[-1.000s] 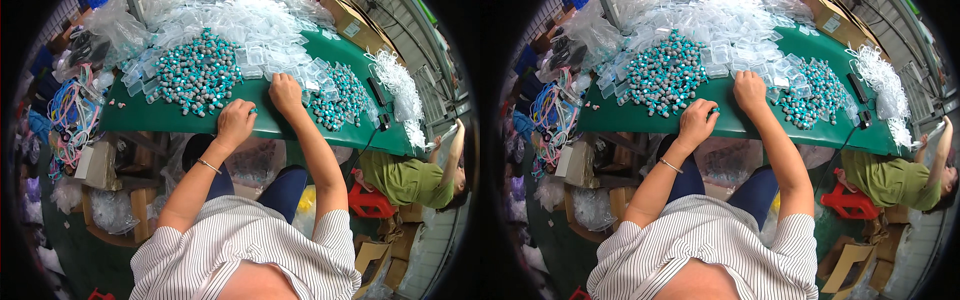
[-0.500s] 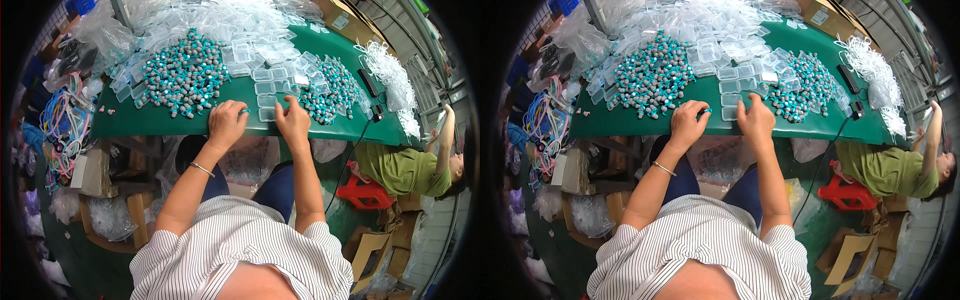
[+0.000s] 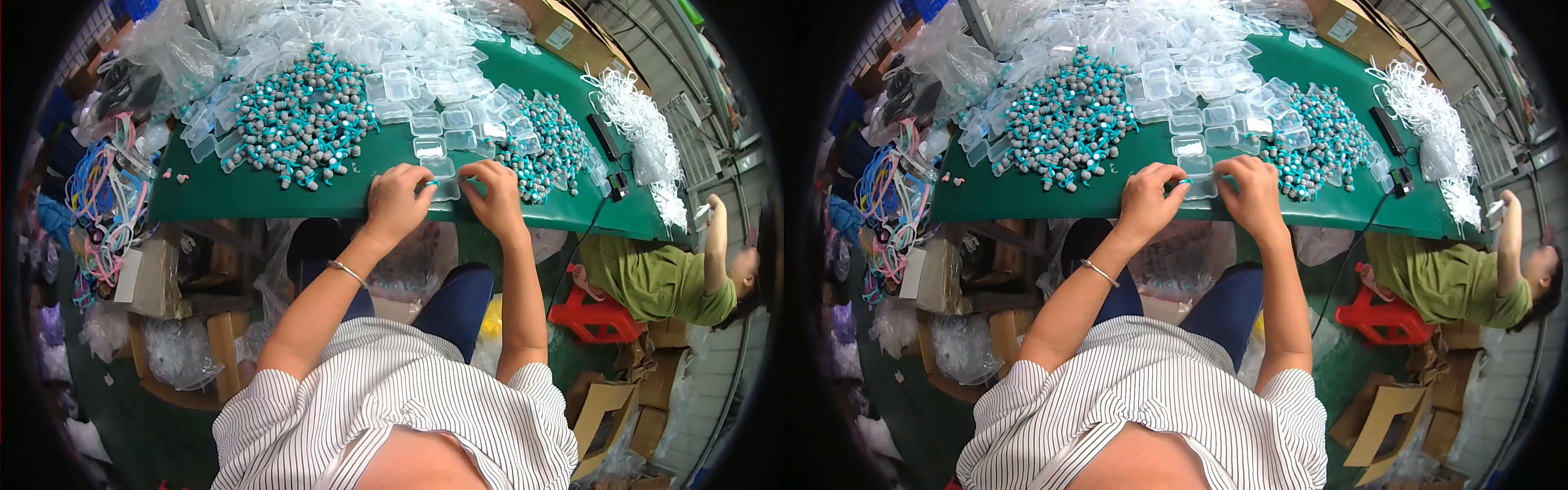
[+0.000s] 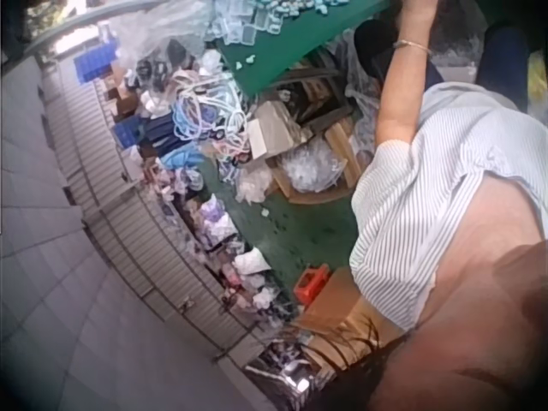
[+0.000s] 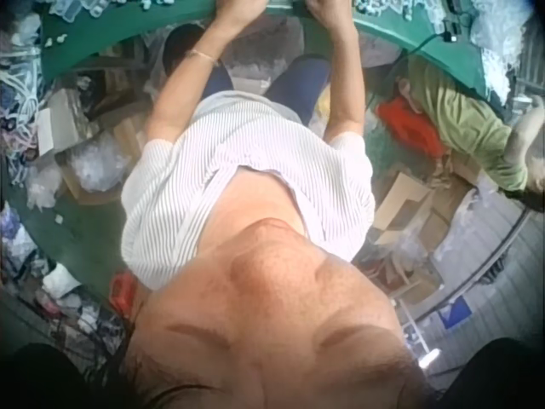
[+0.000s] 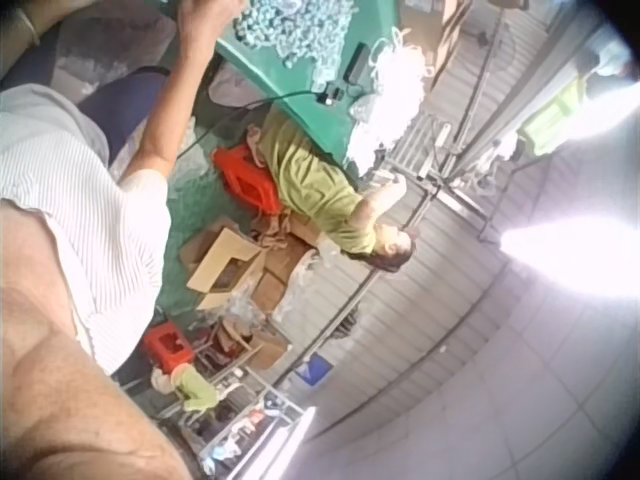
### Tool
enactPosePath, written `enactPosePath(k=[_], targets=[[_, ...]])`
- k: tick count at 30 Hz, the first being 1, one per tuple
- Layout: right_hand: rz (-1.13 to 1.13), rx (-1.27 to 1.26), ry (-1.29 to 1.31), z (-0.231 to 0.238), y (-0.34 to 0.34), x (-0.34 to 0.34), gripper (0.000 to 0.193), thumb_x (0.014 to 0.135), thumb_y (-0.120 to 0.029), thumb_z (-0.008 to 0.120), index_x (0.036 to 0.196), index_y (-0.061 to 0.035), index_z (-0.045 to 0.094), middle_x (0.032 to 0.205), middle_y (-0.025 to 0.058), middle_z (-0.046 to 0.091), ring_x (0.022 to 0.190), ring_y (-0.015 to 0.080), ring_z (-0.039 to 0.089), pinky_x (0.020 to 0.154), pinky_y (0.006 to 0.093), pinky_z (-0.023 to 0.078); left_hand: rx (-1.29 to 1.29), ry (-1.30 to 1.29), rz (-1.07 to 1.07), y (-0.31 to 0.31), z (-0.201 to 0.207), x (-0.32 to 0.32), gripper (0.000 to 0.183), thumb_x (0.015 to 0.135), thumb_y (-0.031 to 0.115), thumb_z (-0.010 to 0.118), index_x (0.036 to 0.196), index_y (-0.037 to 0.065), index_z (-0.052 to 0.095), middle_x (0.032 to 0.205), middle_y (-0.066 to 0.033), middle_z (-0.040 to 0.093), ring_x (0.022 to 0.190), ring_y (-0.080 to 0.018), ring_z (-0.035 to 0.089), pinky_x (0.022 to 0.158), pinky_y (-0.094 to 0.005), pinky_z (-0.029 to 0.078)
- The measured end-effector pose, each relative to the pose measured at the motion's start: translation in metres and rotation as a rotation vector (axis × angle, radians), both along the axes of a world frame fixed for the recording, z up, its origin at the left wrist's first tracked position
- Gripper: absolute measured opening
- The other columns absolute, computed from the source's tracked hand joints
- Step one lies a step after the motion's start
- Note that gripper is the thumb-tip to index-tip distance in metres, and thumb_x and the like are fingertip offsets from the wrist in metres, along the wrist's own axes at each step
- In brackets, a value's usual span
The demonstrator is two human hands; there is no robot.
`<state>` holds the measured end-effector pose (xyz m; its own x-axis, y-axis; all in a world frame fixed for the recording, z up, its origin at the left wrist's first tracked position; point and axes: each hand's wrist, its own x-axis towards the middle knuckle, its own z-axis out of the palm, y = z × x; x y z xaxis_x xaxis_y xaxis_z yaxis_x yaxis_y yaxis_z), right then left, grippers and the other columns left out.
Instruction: The person assembles small plastic and metal components by hand, placing beads inside clear plastic cases.
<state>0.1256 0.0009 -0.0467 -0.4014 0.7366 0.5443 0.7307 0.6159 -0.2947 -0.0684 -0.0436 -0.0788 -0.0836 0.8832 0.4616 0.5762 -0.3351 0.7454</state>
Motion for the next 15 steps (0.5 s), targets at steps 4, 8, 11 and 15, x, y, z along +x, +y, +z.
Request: enactPosePath(k=[4, 8, 11, 15], targets=[[0.184, -0.065, -0.037, 0.003, -0.008, -0.008, 0.020, 0.073, -0.003, 0.069, 0.090, -0.0129, 0.069, 0.093, 0.0020, 0.065, 0.091, 0.0245, 0.060, 0.083, 0.0392, 0.039, 0.038, 0.133, 0.033, 0.007, -0.003, 0.010, 0.016, 0.077, 0.017, 0.074, 0.090, 0.010, 0.069, 0.087, -0.0049, 0.062, 0.085, -0.0259, 0.062, 0.074, -0.0403, 0.046], [0.180, -0.137, 0.080, -0.002, 0.006, -0.003, 0.021, 0.073, -0.001, 0.065, 0.092, -0.0102, 0.069, 0.095, 0.0053, 0.065, 0.093, 0.0275, 0.059, 0.078, 0.0422, 0.044, -0.015, 0.161, 0.010, 0.003, 0.004, 0.012, 0.024, 0.076, 0.019, 0.075, 0.096, 0.010, 0.068, 0.092, -0.0064, 0.059, 0.090, -0.0266, 0.060, 0.076, -0.0405, 0.045], [0.083, -0.104, 0.103, -0.014, 0.024, -0.006, 0.019, 0.078, -0.003, 0.064, 0.096, -0.0081, 0.069, 0.096, 0.0089, 0.065, 0.090, 0.0305, 0.061, 0.070, 0.0442, 0.048, 0.011, 0.187, 0.018, -0.001, 0.010, 0.010, 0.032, 0.075, 0.021, 0.076, 0.103, 0.010, 0.066, 0.096, -0.0078, 0.058, 0.092, -0.0280, 0.059, 0.077, -0.0406, 0.045], [0.073, 0.057, -0.041, -0.021, 0.030, -0.018, 0.022, 0.081, -0.004, 0.065, 0.103, -0.0066, 0.065, 0.089, 0.0110, 0.063, 0.080, 0.0311, 0.062, 0.070, 0.0417, 0.049, 0.000, 0.321, -0.084, 0.001, 0.000, 0.003, 0.046, 0.073, 0.024, 0.078, 0.113, 0.008, 0.061, 0.100, -0.0088, 0.058, 0.094, -0.0292, 0.058, 0.079, -0.0411, 0.045]])
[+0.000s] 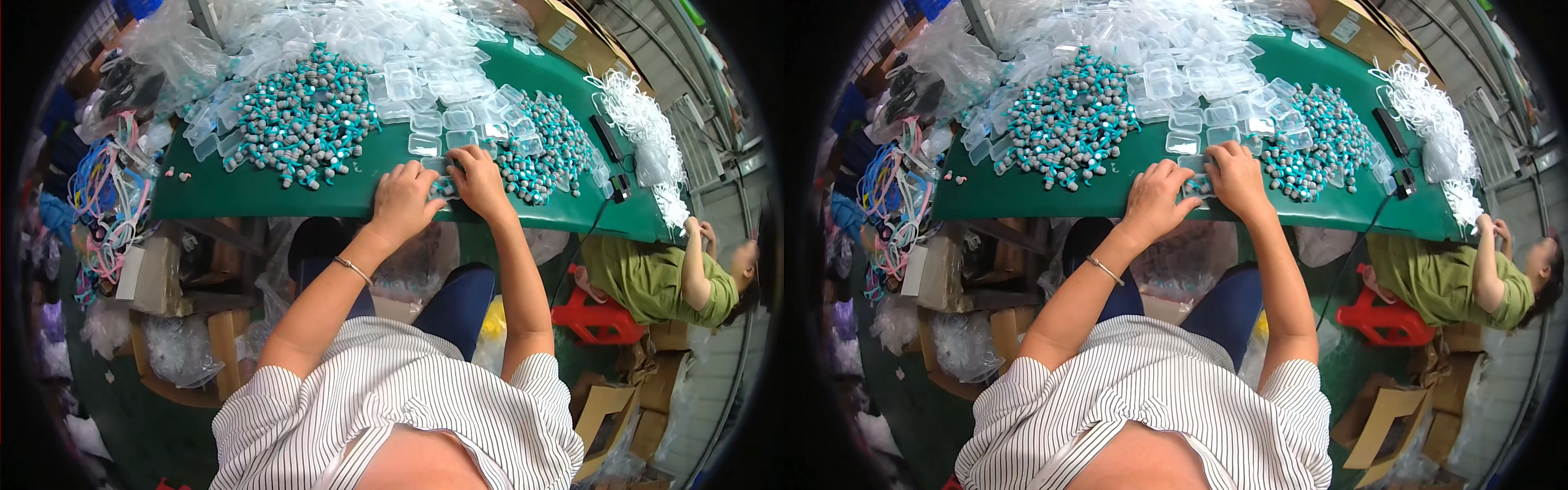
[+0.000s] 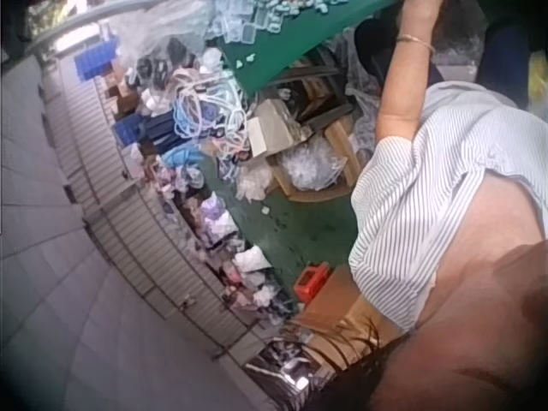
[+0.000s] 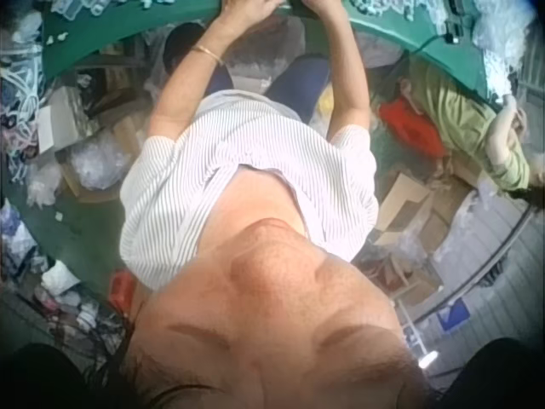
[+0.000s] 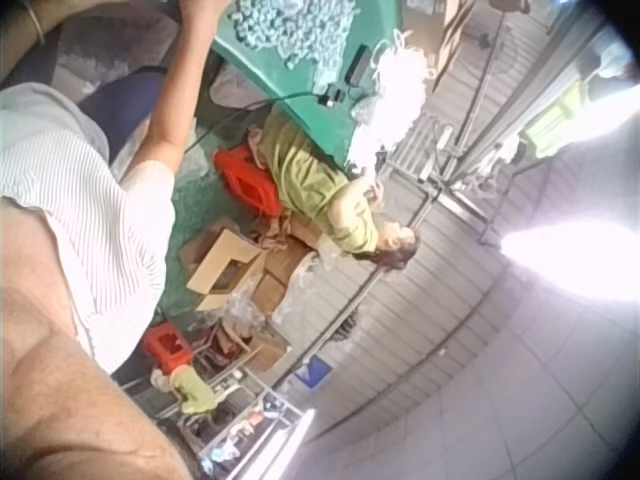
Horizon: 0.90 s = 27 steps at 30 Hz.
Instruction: The person assembles small plastic and metal components by hand, placing beads inside clear plastic cases.
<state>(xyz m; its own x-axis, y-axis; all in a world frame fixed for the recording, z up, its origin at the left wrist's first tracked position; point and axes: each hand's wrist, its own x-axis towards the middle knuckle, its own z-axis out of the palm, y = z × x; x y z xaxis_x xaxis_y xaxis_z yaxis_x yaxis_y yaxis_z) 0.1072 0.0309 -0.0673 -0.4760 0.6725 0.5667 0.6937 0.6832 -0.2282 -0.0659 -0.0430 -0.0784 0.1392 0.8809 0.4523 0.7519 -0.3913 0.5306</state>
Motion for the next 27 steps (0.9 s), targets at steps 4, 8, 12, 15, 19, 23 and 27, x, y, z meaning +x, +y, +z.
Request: enactPosePath(k=[4, 8, 12, 15, 19, 23, 27], targets=[[0.022, -0.348, 0.265, 0.005, -0.006, 0.004, 0.026, 0.075, 0.002, 0.070, 0.100, -0.0026, 0.064, 0.088, 0.0115, 0.062, 0.070, 0.0264, 0.060, 0.065, 0.0347, 0.049, -0.021, -0.074, 0.009, -0.004, 0.002, 0.001, 0.053, 0.075, 0.025, 0.078, 0.120, 0.008, 0.057, 0.102, -0.0101, 0.058, 0.095, -0.0304, 0.058, 0.080, -0.0424, 0.045], [0.243, -0.440, 0.257, 0.014, -0.024, 0.012, 0.026, 0.075, 0.002, 0.070, 0.101, -0.0009, 0.065, 0.097, 0.0109, 0.065, 0.077, 0.0258, 0.062, 0.067, 0.0345, 0.050, 0.028, -0.071, 0.005, -0.003, 0.003, -0.004, 0.049, 0.078, 0.022, 0.076, 0.120, 0.007, 0.056, 0.098, -0.0103, 0.057, 0.095, -0.0314, 0.058, 0.079, -0.0429, 0.045], [0.320, -0.282, 0.246, 0.013, -0.036, 0.014, 0.031, 0.074, -0.001, 0.073, 0.104, -0.0026, 0.066, 0.097, 0.0103, 0.064, 0.089, 0.0282, 0.061, 0.073, 0.0358, 0.049, 0.094, -0.028, -0.068, 0.000, -0.004, -0.001, 0.030, 0.083, 0.020, 0.070, 0.107, 0.006, 0.060, 0.092, -0.0109, 0.057, 0.089, -0.0322, 0.059, 0.074, -0.0432, 0.047], [0.248, -0.412, 0.232, 0.004, -0.036, 0.013, 0.030, 0.074, -0.006, 0.077, 0.102, -0.0022, 0.067, 0.089, 0.0108, 0.062, 0.081, 0.0272, 0.059, 0.069, 0.0359, 0.047, 0.114, -0.105, -0.108, 0.001, -0.006, -0.002, 0.019, 0.085, 0.020, 0.068, 0.094, 0.005, 0.062, 0.087, -0.0117, 0.056, 0.082, -0.0329, 0.060, 0.070, -0.0434, 0.047], [0.263, -0.513, 0.216, 0.011, -0.040, 0.007, 0.026, 0.077, -0.011, 0.076, 0.100, -0.0026, 0.068, 0.087, 0.0096, 0.062, 0.079, 0.0256, 0.059, 0.069, 0.0363, 0.047, 0.064, -0.168, -0.123, -0.010, 0.003, -0.015, 0.018, 0.087, 0.022, 0.066, 0.084, 0.004, 0.064, 0.080, -0.0119, 0.057, 0.077, -0.0342, 0.059, 0.067, -0.0440, 0.047], [0.430, -0.522, 0.244, 0.006, -0.012, -0.004, 0.024, 0.082, -0.019, 0.071, 0.102, -0.0045, 0.068, 0.096, 0.0094, 0.063, 0.090, 0.0267, 0.058, 0.077, 0.0389, 0.046, -0.019, -0.224, -0.059, -0.030, 0.001, -0.018, 0.019, 0.087, 0.024, 0.066, 0.085, 0.006, 0.065, 0.080, -0.0109, 0.058, 0.077, -0.0328, 0.059, 0.068, -0.0428, 0.046], [0.231, -0.108, 0.138, -0.002, -0.008, -0.026, 0.027, 0.082, -0.017, 0.071, 0.107, -0.0089, 0.067, 0.112, 0.0071, 0.062, 0.106, 0.0288, 0.055, 0.087, 0.0396, 0.042, 0.110, -0.004, -0.086, -0.044, 0.005, -0.018, 0.018, 0.085, 0.027, 0.067, 0.089, 0.009, 0.066, 0.082, -0.0088, 0.059, 0.076, -0.0294, 0.060, 0.069, -0.0403, 0.043]])
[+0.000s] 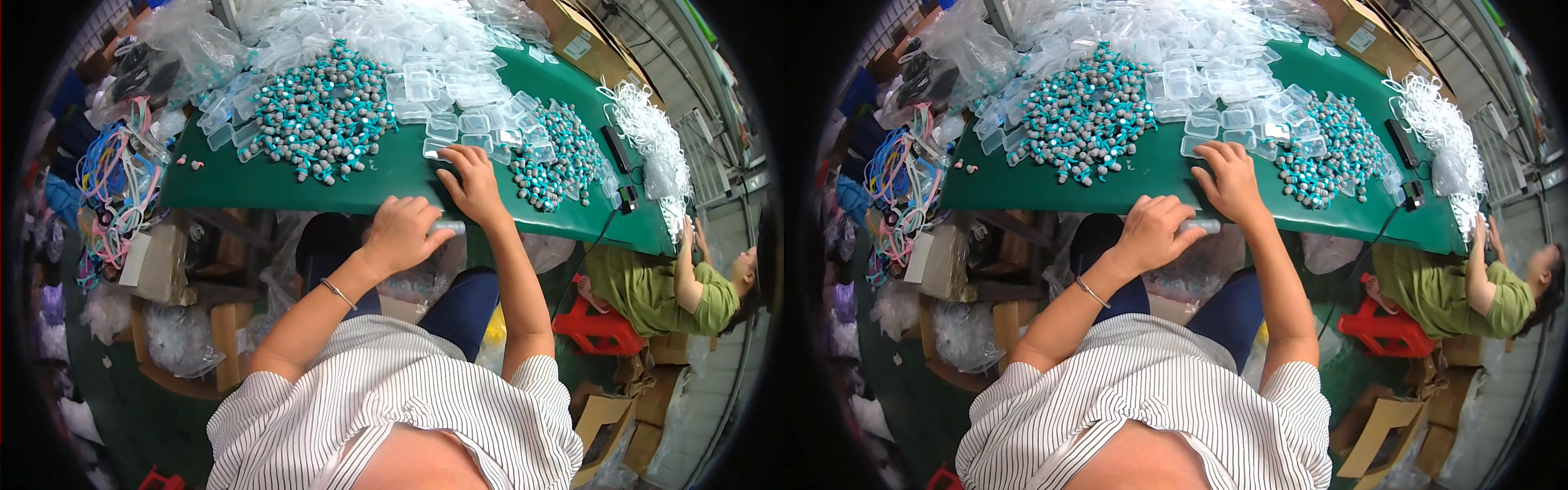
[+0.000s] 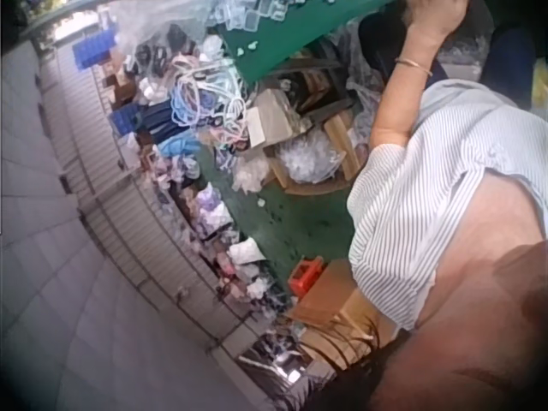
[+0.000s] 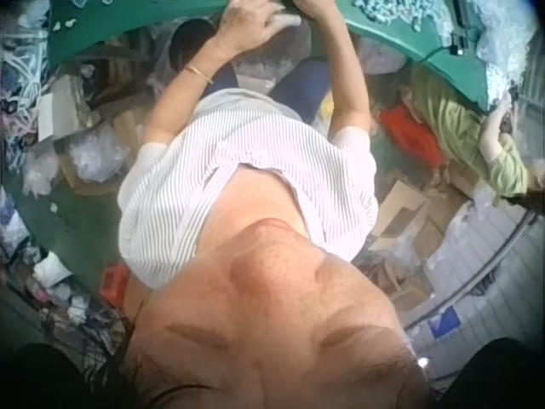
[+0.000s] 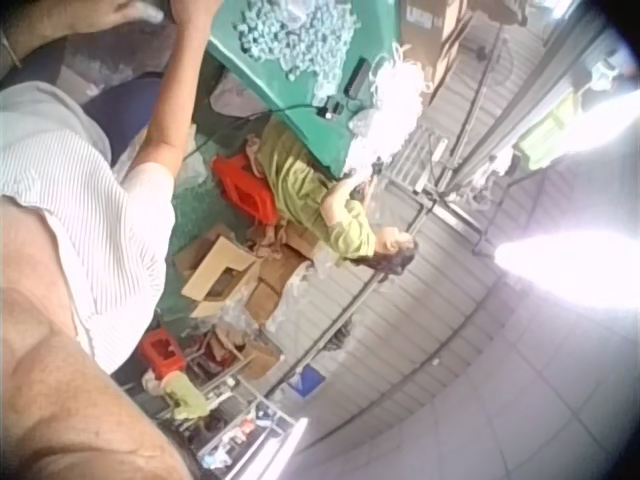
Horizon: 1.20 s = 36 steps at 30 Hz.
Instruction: The person assembles small plastic and metal components by hand, placing beads inside clear plastic cases.
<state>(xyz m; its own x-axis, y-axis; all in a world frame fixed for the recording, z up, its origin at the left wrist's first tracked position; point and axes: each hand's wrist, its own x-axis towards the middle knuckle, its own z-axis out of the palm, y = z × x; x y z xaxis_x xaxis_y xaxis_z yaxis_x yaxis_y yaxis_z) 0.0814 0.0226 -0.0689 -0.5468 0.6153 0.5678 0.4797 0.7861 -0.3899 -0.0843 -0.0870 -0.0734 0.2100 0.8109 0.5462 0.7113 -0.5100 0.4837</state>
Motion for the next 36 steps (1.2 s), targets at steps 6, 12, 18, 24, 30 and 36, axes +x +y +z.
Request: enactPosePath(k=[6, 12, 18, 24, 30, 36], targets=[[-0.130, 0.070, -0.103, -0.001, -0.014, -0.001, 0.025, 0.078, -0.011, 0.071, 0.103, -0.0116, 0.067, 0.101, 0.0044, 0.064, 0.098, 0.0284, 0.057, 0.080, 0.0406, 0.045, 0.105, 0.214, 0.452, 0.042, 0.013, -0.040, 0.015, 0.079, 0.019, 0.070, 0.092, 0.012, 0.065, 0.089, -0.0047, 0.059, 0.087, -0.0255, 0.057, 0.074, -0.0409, 0.041], [-0.096, 0.028, 0.002, 0.001, -0.031, 0.004, 0.014, 0.076, -0.003, 0.069, 0.088, -0.0089, 0.069, 0.088, 0.0066, 0.065, 0.087, 0.0293, 0.059, 0.075, 0.0403, 0.046, 0.217, 0.393, 0.537, 0.069, -0.002, -0.060, 0.005, 0.078, 0.013, 0.059, 0.075, 0.013, 0.063, 0.082, -0.0032, 0.057, 0.082, -0.0232, 0.054, 0.072, -0.0398, 0.039], [-0.481, 0.246, 0.008, 0.002, 0.013, 0.045, 0.013, 0.076, -0.008, 0.070, 0.089, -0.0110, 0.069, 0.086, 0.0071, 0.067, 0.085, 0.0284, 0.061, 0.074, 0.0425, 0.043, 0.054, 0.192, 0.219, 0.057, 0.003, -0.043, 0.011, 0.078, 0.002, 0.064, 0.089, 0.004, 0.066, 0.091, -0.0080, 0.058, 0.087, -0.0275, 0.060, 0.074, -0.0382, 0.052], [-0.790, 0.334, -0.320, -0.006, 0.053, 0.056, 0.018, 0.079, -0.016, 0.069, 0.097, -0.0156, 0.068, 0.088, 0.0024, 0.067, 0.090, 0.0245, 0.061, 0.079, 0.0452, 0.038, 0.054, 0.144, 0.181, 0.062, -0.007, -0.044, 0.016, 0.075, -0.001, 0.063, 0.089, 0.005, 0.067, 0.093, -0.0085, 0.059, 0.087, -0.0275, 0.060, 0.076, -0.0386, 0.052], [-0.551, 0.070, 0.025, 0.005, 0.029, 0.045, 0.019, 0.077, -0.014, 0.069, 0.096, -0.0157, 0.070, 0.085, 0.0023, 0.068, 0.083, 0.0241, 0.064, 0.071, 0.0443, 0.044, 0.064, -0.233, 0.055, 0.058, 0.007, -0.027, 0.027, 0.074, -0.002, 0.069, 0.100, 0.004, 0.062, 0.095, -0.0115, 0.061, 0.088, -0.0311, 0.062, 0.076, -0.0389, 0.051], [-0.340, -0.092, -0.047, 0.005, -0.022, 0.009, 0.023, 0.074, -0.018, 0.076, 0.097, -0.0165, 0.070, 0.086, -0.0022, 0.066, 0.089, 0.0205, 0.060, 0.085, 0.0400, 0.033, -0.012, -0.215, -0.086, 0.064, 0.002, -0.003, 0.029, 0.075, -0.001, 0.068, 0.104, 0.004, 0.061, 0.100, -0.0132, 0.062, 0.095, -0.0329, 0.060, 0.082, -0.0402, 0.050]])
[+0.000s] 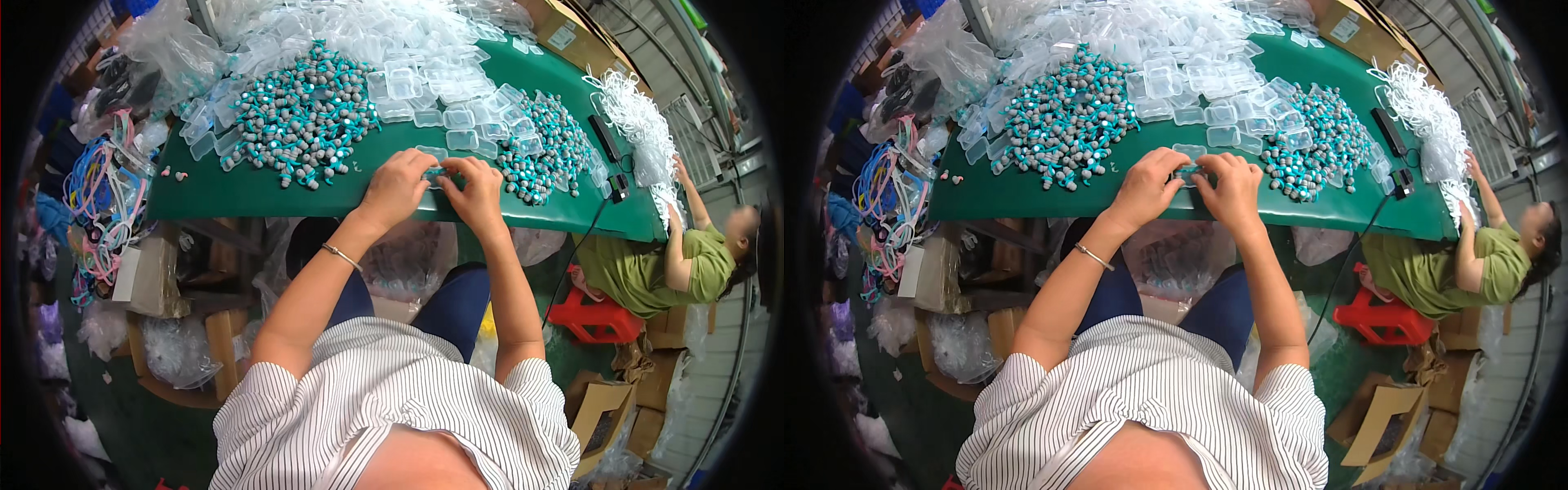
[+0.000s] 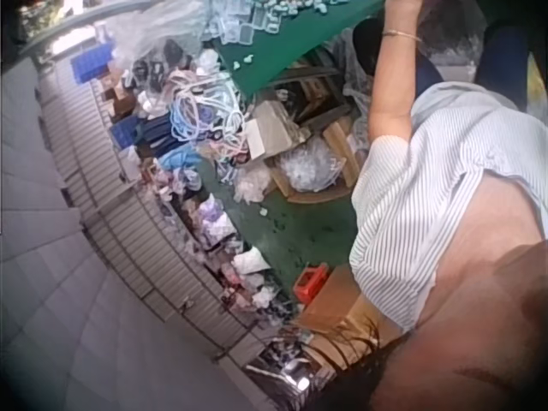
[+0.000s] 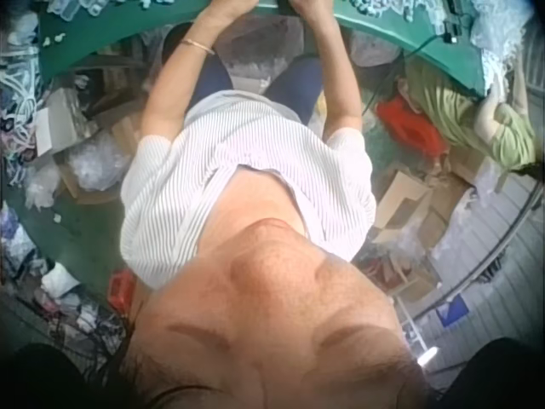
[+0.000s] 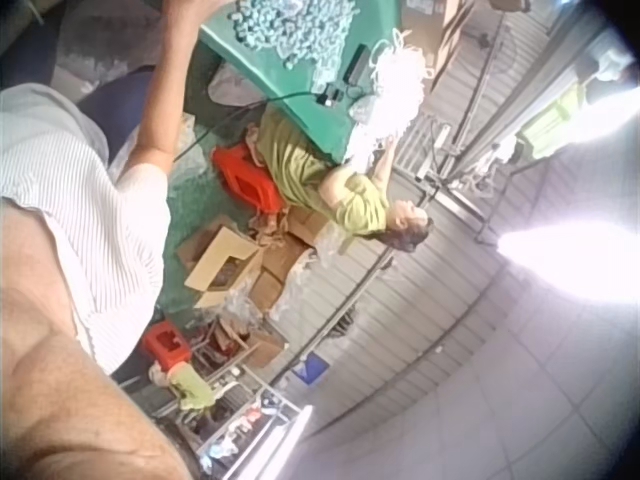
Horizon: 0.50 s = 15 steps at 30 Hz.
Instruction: The person assembles small plastic and metal components by hand, placing beads inside clear plastic cases.
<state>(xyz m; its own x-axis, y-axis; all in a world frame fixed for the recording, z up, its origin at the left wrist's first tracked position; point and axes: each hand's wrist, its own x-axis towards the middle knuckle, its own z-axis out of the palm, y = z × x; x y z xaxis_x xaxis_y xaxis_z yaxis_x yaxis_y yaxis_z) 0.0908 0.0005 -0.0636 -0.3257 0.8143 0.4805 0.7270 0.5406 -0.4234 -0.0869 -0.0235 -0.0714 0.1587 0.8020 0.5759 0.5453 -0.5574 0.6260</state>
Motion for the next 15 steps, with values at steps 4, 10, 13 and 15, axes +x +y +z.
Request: enactPosePath(k=[4, 10, 13, 15], targets=[[0.023, -0.032, 0.004, 0.002, 0.004, 0.003, 0.023, 0.075, -0.020, 0.076, 0.098, -0.0151, 0.070, 0.086, -0.0006, 0.066, 0.089, 0.0221, 0.061, 0.082, 0.0417, 0.037, 0.011, 0.050, -0.001, 0.002, -0.002, 0.001, 0.033, 0.074, 0.004, 0.071, 0.106, 0.004, 0.062, 0.104, -0.0125, 0.061, 0.100, -0.0335, 0.059, 0.087, -0.0415, 0.049], [-0.021, 0.077, -0.112, -0.004, 0.035, -0.001, 0.025, 0.085, -0.021, 0.068, 0.107, -0.0114, 0.067, 0.102, 0.0083, 0.064, 0.098, 0.0307, 0.059, 0.082, 0.0453, 0.045, 0.025, 0.097, 0.039, -0.002, -0.006, -0.003, 0.044, 0.071, 0.010, 0.078, 0.111, 0.005, 0.061, 0.104, -0.0131, 0.059, 0.101, -0.0335, 0.058, 0.086, -0.0418, 0.049], [0.099, 0.048, -0.097, -0.011, 0.044, 0.000, 0.029, 0.082, -0.014, 0.071, 0.110, -0.0093, 0.066, 0.101, 0.0107, 0.063, 0.091, 0.0295, 0.061, 0.077, 0.0412, 0.048, -0.015, 0.115, 0.053, -0.003, -0.009, -0.002, 0.054, 0.071, 0.011, 0.079, 0.119, 0.005, 0.057, 0.107, -0.0139, 0.057, 0.101, -0.0342, 0.058, 0.084, -0.0418, 0.050], [0.144, -0.046, 0.015, -0.012, 0.040, 0.004, 0.033, 0.080, -0.010, 0.073, 0.112, -0.0085, 0.065, 0.099, 0.0105, 0.062, 0.084, 0.0272, 0.061, 0.074, 0.0382, 0.049, -0.050, 0.084, 0.058, -0.005, -0.006, 0.000, 0.059, 0.071, 0.011, 0.079, 0.124, 0.005, 0.053, 0.109, -0.0142, 0.056, 0.101, -0.0346, 0.058, 0.083, -0.0418, 0.050]])
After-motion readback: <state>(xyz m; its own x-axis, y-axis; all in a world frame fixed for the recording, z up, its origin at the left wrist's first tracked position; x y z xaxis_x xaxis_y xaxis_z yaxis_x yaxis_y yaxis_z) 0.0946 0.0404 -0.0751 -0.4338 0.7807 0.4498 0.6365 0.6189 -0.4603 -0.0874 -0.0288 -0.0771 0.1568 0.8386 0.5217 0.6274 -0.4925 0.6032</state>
